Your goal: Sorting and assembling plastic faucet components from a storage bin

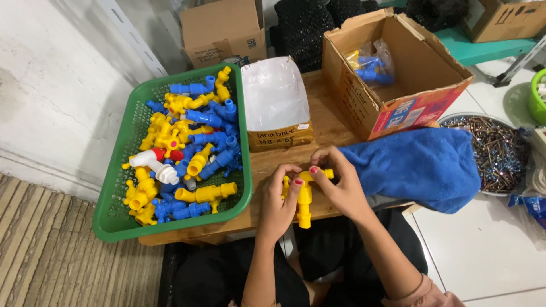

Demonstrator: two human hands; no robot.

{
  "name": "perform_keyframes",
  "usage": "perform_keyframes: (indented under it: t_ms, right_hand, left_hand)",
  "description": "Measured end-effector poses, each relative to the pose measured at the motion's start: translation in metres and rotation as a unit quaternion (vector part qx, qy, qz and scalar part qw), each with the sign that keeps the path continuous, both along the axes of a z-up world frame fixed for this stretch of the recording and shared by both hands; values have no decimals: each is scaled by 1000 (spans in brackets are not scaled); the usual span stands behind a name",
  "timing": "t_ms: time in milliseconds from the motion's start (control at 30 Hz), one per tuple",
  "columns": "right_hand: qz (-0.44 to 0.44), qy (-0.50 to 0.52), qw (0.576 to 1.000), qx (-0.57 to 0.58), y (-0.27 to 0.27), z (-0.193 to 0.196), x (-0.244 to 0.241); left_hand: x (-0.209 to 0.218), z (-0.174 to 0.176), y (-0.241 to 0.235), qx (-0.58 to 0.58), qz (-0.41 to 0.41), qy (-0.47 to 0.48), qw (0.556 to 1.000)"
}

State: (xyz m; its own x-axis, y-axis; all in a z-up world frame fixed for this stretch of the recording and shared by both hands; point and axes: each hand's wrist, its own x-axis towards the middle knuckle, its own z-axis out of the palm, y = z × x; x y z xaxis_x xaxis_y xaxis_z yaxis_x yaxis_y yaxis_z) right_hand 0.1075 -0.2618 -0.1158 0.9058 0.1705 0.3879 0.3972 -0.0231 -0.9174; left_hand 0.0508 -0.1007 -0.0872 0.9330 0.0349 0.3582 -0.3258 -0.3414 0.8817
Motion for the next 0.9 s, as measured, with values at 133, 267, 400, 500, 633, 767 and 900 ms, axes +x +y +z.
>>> perform_keyframes:
  t_ms: [133,267,400,500,633,767,900]
  right_hand:
    - [-7,40,985,168,22,7,-8]
    - [86,41,910,403,55,10,-8]
    - [62,-15,901,428,77,7,-15]
    - [19,-74,943,325,77,18,-23]
    - [68,-132,958,247,69,9,-14]
    - [198,-131,966,98,45,33,-7]
    - [-23,-169,969,-181,19,53,-4]
  left_hand:
    - [8,-16,2,-36,-15,9,999]
    - [10,-25,8,-80,-56,1,995]
    - [17,-43,15,-162,-73,5,984]
    - [22,-55,17,-158,-59,2,986]
    - [23,-61,21,-195,-72,22,978]
    - [25,-72,23,-280,-69,75,955]
    - [18,-57,24,-221,-63,61,971]
